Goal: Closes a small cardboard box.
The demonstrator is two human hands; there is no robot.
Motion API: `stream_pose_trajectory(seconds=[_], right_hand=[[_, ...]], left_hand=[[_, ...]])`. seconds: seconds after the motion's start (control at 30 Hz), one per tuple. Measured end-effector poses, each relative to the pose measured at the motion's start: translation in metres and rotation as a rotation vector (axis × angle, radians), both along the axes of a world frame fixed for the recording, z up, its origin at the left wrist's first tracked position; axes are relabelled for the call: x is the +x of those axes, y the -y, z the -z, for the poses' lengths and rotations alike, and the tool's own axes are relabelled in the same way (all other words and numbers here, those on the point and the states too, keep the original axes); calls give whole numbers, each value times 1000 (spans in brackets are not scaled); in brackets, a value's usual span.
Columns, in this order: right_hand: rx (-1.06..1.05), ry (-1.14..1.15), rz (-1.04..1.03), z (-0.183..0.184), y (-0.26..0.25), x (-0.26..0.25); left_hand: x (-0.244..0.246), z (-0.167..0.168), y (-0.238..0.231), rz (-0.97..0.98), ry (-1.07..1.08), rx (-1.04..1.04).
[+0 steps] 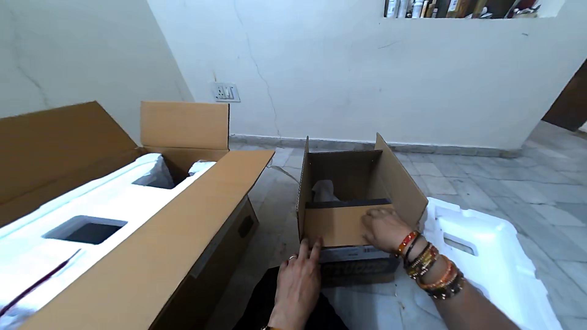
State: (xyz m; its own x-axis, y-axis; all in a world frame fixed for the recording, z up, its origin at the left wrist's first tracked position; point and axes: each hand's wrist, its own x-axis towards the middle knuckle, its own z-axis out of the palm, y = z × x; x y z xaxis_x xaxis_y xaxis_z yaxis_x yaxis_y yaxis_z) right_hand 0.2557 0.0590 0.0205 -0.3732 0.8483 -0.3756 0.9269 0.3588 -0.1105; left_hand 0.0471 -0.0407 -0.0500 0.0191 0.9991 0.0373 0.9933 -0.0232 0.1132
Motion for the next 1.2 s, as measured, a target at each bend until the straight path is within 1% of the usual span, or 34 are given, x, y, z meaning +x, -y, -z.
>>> stream_pose_trajectory(seconds=[0.07,0.1,0.17,0.2,0.27,0.33,0.37,0.4,0.47,0.5,0.53,0.6,0.67,0.73,0.83,0.9,0.97,1.07,1.1,1.17,1.2], right_hand=[[73,-218,32,3,-22,-16],[164,-335,50,5,-37,-26],[425,-510,76,4,-74,-45],[492,-526,103,-4,-95,-54],[559,-450,160,-12,-144,-67],[521,-321,192,-6,-177,-71],[488,-276,195,-2,-182,-71],[451,-238,192,-1,-178,-71],[345,-227,179,-3,-153,-70],[284,-217,168,5,-145,-68],[216,-185,152,20,-141,-65],[96,-124,134,67,-146,-60],[23,-148,134,102,-155,-58],[-31,-148,120,109,-161,-60],[-18,-157,145,96,-157,-64],[62,-169,162,76,-142,-64],[177,-210,126,56,-119,-61],[312,-383,-45,30,-63,-50],[405,-471,-132,26,-41,-43],[788,-704,-295,32,-6,-27],[979,-827,-329,35,5,-21]], left_hand=[[1,9,5,15,56,67],[2,12,9,16,76,80],[3,14,16,9,97,58],[2,14,18,6,98,37],[0,15,19,1,92,14],[0,15,18,-5,95,-8],[0,14,17,-9,103,-14],[1,13,16,-12,115,-7],[1,13,16,-11,137,33],[1,13,17,-11,140,34],[2,13,17,-12,138,16],[2,13,17,-4,122,-5],[2,11,16,0,116,-13],[1,10,17,-7,116,-32],[1,9,18,-7,127,-35],[0,11,19,10,150,-6],[-1,15,22,46,180,30],[-5,20,28,127,224,171],[-6,20,30,144,245,232],[-8,16,31,147,295,353],[-8,14,30,139,316,414]])
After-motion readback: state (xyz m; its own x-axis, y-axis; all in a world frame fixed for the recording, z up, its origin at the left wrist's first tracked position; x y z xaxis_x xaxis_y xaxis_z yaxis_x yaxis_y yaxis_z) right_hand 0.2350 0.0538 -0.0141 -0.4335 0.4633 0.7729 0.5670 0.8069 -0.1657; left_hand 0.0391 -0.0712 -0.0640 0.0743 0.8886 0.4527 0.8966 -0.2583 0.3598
